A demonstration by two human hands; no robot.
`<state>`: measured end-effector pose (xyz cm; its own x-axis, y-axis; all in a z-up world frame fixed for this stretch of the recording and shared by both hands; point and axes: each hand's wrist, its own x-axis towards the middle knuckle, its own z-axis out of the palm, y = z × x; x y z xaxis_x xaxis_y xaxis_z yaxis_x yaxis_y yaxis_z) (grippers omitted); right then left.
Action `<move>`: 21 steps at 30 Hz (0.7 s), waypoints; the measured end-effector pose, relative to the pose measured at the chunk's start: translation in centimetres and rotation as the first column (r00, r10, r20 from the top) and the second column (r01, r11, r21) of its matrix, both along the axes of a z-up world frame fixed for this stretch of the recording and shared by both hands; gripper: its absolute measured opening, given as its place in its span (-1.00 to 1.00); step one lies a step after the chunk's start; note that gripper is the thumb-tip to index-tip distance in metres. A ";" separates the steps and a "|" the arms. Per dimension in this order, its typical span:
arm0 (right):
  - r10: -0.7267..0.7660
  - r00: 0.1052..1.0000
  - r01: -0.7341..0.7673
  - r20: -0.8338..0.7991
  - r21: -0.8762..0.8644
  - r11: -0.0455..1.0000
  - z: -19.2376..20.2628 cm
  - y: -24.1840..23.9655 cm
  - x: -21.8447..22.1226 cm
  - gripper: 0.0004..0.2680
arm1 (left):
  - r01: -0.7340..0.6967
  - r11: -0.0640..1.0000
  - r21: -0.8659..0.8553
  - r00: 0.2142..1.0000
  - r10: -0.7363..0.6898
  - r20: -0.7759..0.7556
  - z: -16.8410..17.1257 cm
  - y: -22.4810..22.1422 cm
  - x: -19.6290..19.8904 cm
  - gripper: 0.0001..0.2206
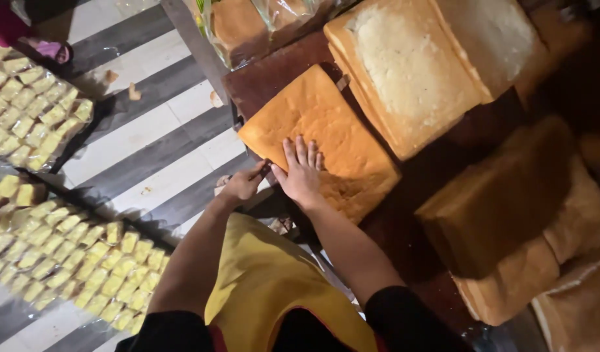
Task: The person trims and slices large rectangular cake slabs on a wooden table using a long knife, holding each slab steady with one hand while cutting along its edges, then moves the trimmed slab aside and stacks it with the finished pieces.
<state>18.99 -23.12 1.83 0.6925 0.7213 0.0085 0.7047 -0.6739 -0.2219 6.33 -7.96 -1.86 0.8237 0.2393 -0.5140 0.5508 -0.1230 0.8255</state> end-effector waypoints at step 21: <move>-0.125 0.987 0.114 -0.099 -0.102 0.988 0.4 1.3 -0.1 -0.44 | 0.152 0.975 -0.164 0.952 -0.100 0.289 -3.0 1.8 -4.0 -0.53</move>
